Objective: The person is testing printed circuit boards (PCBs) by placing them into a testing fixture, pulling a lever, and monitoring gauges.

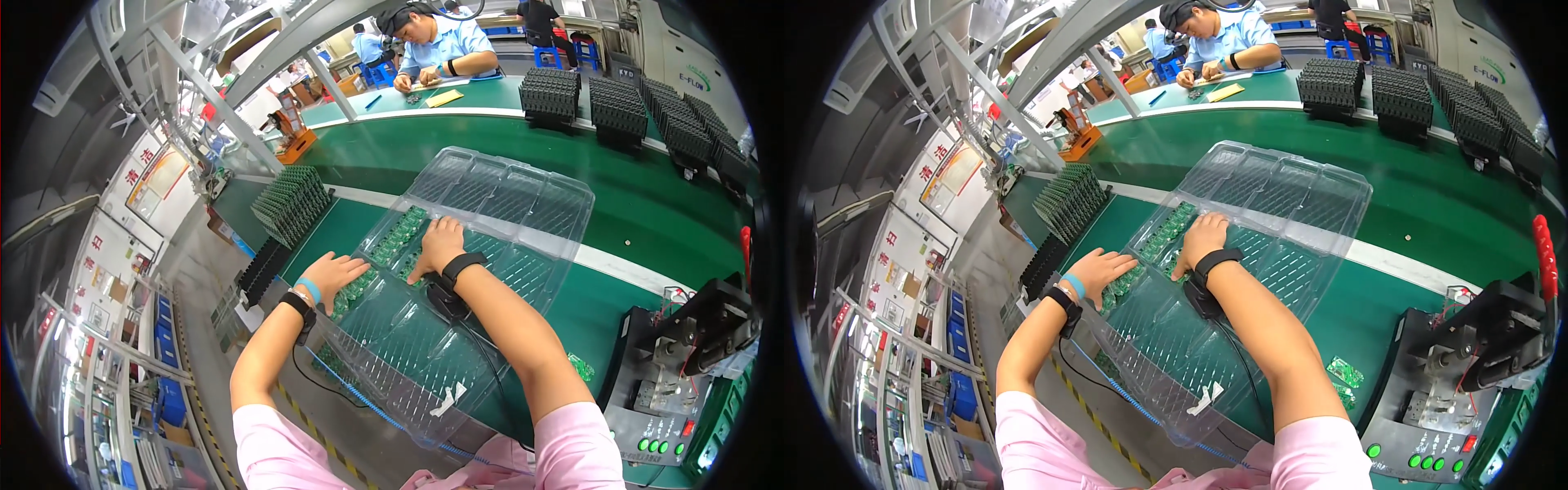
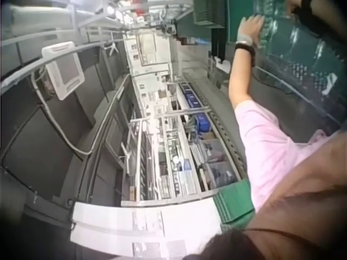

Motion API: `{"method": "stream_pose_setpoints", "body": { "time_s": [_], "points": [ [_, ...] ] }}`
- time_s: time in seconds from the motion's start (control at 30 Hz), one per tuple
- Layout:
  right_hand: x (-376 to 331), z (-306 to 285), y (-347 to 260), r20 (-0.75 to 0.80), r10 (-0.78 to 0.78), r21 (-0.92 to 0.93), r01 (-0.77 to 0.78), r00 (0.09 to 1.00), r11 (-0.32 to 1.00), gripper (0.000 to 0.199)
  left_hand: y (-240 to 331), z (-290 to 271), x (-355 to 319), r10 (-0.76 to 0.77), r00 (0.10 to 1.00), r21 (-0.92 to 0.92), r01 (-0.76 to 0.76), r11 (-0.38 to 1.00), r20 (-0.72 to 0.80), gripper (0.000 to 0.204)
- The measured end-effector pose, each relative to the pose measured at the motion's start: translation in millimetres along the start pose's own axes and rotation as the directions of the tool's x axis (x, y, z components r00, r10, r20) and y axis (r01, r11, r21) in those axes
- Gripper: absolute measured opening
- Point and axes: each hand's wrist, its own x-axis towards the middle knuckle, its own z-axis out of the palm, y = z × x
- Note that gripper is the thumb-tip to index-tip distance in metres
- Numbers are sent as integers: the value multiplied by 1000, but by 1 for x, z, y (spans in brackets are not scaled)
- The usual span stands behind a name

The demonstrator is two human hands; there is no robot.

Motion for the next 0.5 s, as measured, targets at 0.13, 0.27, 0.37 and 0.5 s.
{"method": "stream_pose_setpoints", "body": {
  "time_s": [0.13, 0.27, 0.37, 0.5],
  "points": [
    [6, -4, 2, 79, -68, 133, 58, 995, 989, 111, 2, 0, 7, 1, 1000, 10, -1, 1000, 5, 123],
    [-2, -4, -9, 181, -178, 246, 130, 967, 960, 84, 5, 9, -4, 21, 1000, -69, -21, 997, 8, 101],
    [-6, -2, -14, 152, -172, 289, 122, 973, 949, 54, 11, 16, -8, 53, 997, -164, -44, 985, 51, 79],
    [-13, -3, -24, 150, -114, 312, 62, 982, 948, 40, 11, 25, -23, 41, 998, -296, -28, 955, 38, 61]
  ]
}}
